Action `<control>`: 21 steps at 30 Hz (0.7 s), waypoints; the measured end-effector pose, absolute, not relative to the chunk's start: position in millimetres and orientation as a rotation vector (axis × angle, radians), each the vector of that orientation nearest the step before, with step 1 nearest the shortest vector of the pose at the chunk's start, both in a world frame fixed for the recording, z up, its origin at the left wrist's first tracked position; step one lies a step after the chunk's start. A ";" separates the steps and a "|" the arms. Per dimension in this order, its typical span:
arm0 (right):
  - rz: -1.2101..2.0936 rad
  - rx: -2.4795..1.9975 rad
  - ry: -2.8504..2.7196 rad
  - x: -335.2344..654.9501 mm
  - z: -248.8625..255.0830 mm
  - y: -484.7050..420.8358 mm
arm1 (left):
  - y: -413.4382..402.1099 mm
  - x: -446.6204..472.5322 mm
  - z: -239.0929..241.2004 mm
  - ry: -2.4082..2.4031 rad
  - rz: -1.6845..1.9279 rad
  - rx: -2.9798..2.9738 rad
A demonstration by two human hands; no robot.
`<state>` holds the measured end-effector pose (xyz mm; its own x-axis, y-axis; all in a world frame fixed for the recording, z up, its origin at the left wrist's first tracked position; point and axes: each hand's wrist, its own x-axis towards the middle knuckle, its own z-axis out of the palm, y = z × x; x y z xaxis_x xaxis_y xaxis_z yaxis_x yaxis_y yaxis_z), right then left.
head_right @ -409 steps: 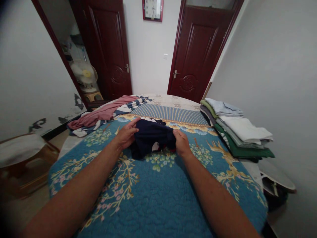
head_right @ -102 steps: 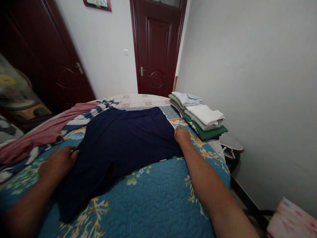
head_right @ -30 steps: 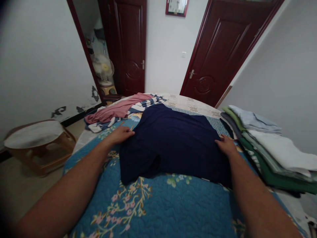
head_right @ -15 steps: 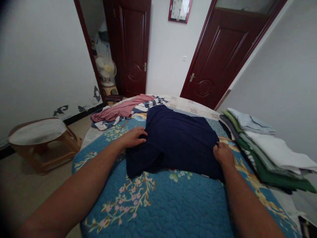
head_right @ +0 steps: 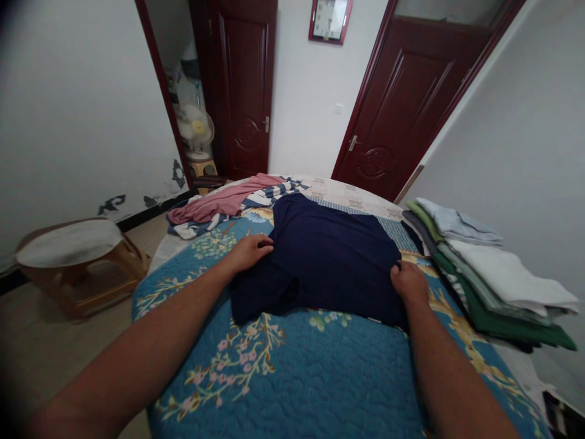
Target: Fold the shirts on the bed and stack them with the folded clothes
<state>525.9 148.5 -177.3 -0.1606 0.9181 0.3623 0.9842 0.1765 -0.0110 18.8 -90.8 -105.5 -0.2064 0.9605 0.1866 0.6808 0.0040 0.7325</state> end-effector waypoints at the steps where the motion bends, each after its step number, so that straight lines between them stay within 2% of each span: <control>1: -0.318 -1.817 -2.166 525.6 -176.7 148.0 | -89.4 13.4 -105.7 1.923 1.115 1.585; 4: -0.298 -1.808 -2.157 524.5 -175.1 145.9 | -86.5 -1.8 -108.3 1.918 1.339 1.224; 7: -0.277 -1.813 -2.148 523.7 -174.3 144.2 | -85.7 -12.1 -111.7 1.897 1.395 1.007; 15: -0.254 -1.819 -2.137 521.6 -171.2 142.0 | -92.7 -20.4 -107.6 2.025 1.057 1.363; 21: -0.271 -1.794 -2.143 521.6 -171.1 141.7 | -104.8 -23.1 -94.9 2.000 0.804 1.305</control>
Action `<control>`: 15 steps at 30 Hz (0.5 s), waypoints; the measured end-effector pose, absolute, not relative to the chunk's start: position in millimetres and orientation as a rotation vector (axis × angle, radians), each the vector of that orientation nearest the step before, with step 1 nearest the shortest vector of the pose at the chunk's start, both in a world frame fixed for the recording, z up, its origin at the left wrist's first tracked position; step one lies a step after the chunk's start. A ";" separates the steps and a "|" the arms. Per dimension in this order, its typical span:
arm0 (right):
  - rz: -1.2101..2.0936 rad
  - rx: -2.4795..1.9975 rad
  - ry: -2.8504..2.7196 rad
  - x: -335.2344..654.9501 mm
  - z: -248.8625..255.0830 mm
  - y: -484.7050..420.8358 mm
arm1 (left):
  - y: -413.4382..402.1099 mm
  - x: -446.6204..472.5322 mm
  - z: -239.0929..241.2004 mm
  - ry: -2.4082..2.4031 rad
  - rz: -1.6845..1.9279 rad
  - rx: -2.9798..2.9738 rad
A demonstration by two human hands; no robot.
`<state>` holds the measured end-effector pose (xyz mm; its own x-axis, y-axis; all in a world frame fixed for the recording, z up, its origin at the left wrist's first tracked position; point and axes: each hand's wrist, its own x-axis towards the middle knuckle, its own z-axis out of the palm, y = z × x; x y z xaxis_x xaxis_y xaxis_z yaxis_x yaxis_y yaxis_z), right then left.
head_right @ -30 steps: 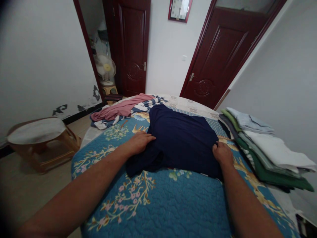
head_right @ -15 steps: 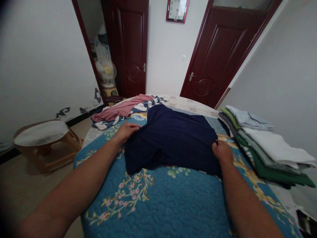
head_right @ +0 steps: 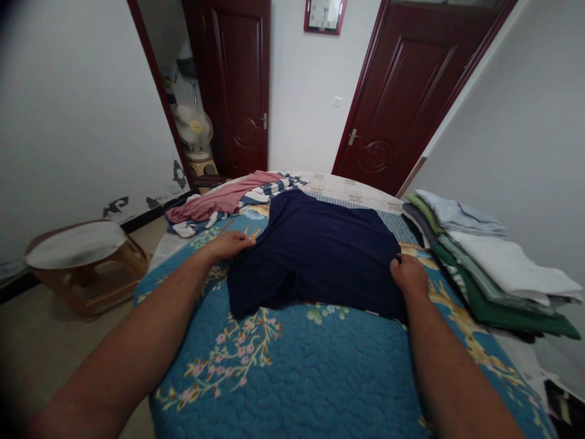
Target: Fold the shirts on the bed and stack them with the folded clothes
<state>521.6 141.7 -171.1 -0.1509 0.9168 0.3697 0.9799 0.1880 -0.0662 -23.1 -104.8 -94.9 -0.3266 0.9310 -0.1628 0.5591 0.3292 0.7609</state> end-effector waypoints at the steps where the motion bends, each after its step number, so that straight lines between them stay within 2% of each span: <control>1: -0.274 -1.791 -2.147 521.8 -171.2 141.9 | -107.3 -22.5 -92.1 1.980 0.758 1.272; 5: -0.263 -1.798 -2.144 522.3 -171.8 142.5 | -116.5 -18.4 -81.8 1.750 0.678 1.173; 10: -0.231 -1.828 -2.111 521.5 -171.2 142.1 | -119.2 -17.1 -76.1 1.592 0.831 1.413; 15: -0.224 -1.822 -2.115 521.2 -170.4 141.4 | -114.9 -17.3 -80.1 1.680 0.836 1.407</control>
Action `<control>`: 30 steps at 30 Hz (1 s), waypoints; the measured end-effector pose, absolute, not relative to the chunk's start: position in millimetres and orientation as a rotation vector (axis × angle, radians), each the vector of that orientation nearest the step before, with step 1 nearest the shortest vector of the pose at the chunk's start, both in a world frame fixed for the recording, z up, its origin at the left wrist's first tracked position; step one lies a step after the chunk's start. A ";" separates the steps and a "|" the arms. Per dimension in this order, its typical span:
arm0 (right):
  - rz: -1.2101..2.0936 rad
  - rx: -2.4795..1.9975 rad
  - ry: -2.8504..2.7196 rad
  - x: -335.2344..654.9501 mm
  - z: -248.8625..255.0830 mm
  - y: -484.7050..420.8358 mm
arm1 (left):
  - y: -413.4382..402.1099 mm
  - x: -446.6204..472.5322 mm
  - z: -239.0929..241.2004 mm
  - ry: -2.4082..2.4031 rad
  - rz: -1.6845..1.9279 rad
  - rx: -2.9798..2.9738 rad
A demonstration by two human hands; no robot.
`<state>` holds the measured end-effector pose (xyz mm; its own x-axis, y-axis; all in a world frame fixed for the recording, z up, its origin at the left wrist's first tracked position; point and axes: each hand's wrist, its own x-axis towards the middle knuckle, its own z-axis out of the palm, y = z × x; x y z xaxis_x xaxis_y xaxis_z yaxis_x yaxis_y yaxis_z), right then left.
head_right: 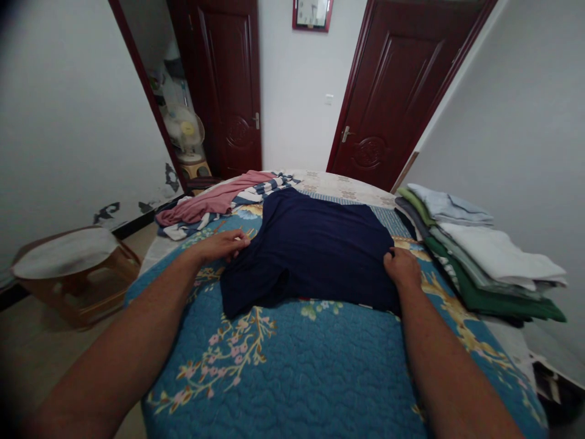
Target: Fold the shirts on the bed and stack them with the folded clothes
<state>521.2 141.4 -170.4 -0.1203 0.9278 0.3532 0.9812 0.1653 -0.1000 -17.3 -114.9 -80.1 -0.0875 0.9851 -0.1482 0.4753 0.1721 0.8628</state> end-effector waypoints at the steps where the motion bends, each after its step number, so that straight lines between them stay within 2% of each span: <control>1: -0.219 -1.822 -2.115 521.3 -170.6 141.5 | -114.1 -16.5 -81.4 1.716 0.806 1.401; 4: -0.217 -1.817 -2.115 522.2 -172.0 142.6 | -113.3 -13.4 -84.1 1.775 0.757 1.430; 7: -0.232 -1.804 -2.121 524.0 -173.6 144.5 | -114.6 -13.6 -84.3 1.812 0.863 1.382; 15: -0.213 -1.813 -2.116 523.6 -173.2 144.8 | -121.7 -51.3 -85.4 1.942 1.035 0.910; 26: -0.190 -1.800 -2.089 523.0 -174.9 145.9 | -121.9 -59.0 -90.1 1.513 1.274 0.906; 30: -0.188 -1.802 -2.091 522.2 -173.9 145.2 | -108.9 -52.8 -96.2 1.509 1.408 0.857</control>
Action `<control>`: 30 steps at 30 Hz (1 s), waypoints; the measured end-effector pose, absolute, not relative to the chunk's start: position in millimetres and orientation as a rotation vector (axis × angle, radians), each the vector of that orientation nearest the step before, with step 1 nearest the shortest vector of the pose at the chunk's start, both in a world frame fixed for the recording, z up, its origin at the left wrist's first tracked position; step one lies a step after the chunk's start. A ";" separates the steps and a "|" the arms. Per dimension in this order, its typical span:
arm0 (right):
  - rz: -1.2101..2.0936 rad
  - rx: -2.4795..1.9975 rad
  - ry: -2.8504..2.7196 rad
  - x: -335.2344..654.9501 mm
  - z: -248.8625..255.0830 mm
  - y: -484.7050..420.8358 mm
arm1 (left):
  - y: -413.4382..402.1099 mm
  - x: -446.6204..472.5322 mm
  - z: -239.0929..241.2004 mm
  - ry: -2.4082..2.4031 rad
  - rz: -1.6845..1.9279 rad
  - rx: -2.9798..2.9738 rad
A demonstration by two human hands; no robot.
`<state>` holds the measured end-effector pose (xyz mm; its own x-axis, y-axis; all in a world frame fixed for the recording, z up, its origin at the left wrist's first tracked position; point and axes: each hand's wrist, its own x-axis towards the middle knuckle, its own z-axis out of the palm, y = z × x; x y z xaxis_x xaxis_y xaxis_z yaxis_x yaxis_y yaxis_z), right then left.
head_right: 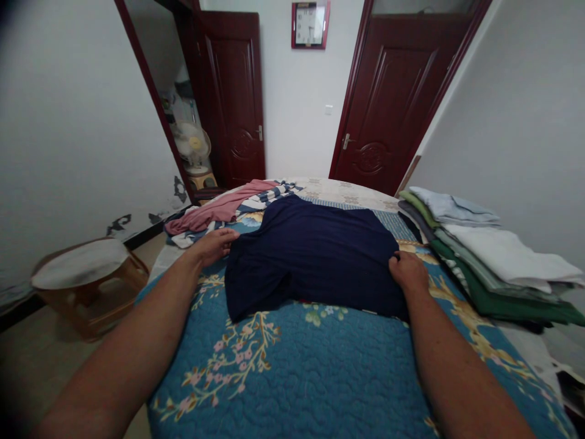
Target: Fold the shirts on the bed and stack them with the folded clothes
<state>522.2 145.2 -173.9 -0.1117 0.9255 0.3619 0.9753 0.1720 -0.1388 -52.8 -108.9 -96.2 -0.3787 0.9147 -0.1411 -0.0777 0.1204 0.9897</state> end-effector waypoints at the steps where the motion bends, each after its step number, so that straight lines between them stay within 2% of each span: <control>1: -0.188 -1.809 -2.095 521.8 -173.4 144.9 | -105.8 -52.0 -98.1 1.533 1.422 0.846; 7: -0.190 -1.813 -2.102 519.6 -169.9 141.7 | -102.1 -55.6 -101.8 1.500 1.439 0.828; 15: -0.217 -1.795 -2.104 522.0 -174.4 142.0 | -87.3 -61.6 -87.0 1.405 1.136 0.897; 24: -0.219 -1.752 -2.120 528.3 -182.0 150.0 | -18.3 -51.8 -85.5 1.311 1.250 0.872; 30: -0.219 -1.732 -2.119 531.0 -183.7 152.8 | -8.6 -51.8 -97.0 1.662 1.447 0.989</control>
